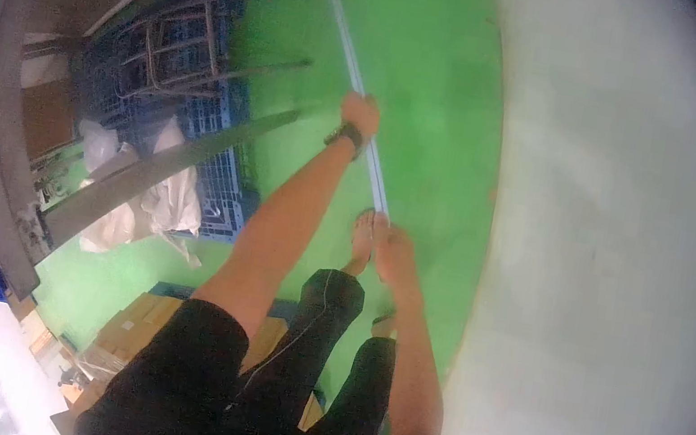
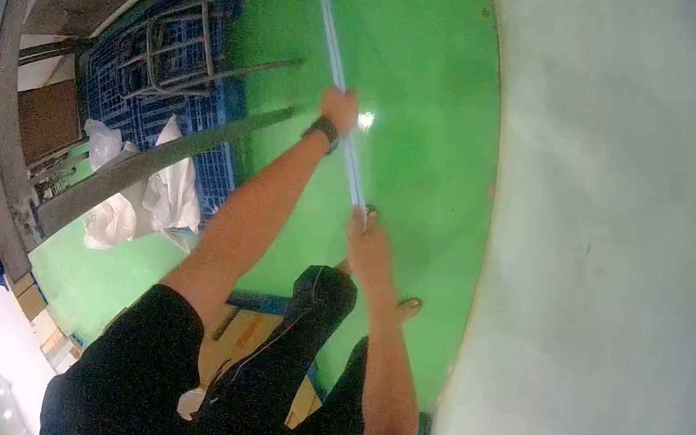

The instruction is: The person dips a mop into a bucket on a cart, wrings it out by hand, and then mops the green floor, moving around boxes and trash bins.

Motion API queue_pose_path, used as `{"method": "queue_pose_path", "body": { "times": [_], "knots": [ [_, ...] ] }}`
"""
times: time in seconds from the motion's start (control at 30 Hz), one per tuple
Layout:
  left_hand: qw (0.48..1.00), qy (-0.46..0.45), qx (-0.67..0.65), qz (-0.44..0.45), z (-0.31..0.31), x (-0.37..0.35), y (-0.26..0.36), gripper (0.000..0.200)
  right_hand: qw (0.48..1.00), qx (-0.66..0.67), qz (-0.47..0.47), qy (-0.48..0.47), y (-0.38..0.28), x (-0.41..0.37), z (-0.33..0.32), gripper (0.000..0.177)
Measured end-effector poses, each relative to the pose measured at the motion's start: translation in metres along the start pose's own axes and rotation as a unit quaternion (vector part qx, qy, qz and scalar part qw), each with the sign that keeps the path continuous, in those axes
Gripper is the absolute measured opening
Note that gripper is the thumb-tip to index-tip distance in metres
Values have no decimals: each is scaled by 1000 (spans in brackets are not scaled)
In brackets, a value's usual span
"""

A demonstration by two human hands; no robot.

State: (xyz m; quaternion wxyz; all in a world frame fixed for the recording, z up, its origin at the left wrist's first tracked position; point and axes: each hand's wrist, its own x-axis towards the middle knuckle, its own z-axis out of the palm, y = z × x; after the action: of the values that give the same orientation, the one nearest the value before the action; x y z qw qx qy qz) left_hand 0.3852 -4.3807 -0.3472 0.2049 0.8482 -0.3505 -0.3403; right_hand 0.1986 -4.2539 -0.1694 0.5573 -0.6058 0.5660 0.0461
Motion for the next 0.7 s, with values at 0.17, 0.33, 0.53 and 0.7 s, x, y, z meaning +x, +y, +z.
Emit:
{"method": "queue_pose_path", "body": {
  "times": [0.17, 0.33, 0.53, 0.7],
  "knots": [
    [996, -55, 29, -57, 17, -214, -40, 27, 998, -1, 63, 17, 59, -185, 53, 30],
    [941, -182, -112, -262, -27, -522, 11, 37, 939, -13, 336, -70, 48, -495, 22, 42],
    [938, -246, -110, -217, -39, -539, 19, 35, 819, 252, 511, -66, -16, -472, -5, 45],
    [988, -138, 71, -24, 6, -274, 50, 33, 979, 63, 193, 34, 52, -256, 49, 26]
  ]
}}
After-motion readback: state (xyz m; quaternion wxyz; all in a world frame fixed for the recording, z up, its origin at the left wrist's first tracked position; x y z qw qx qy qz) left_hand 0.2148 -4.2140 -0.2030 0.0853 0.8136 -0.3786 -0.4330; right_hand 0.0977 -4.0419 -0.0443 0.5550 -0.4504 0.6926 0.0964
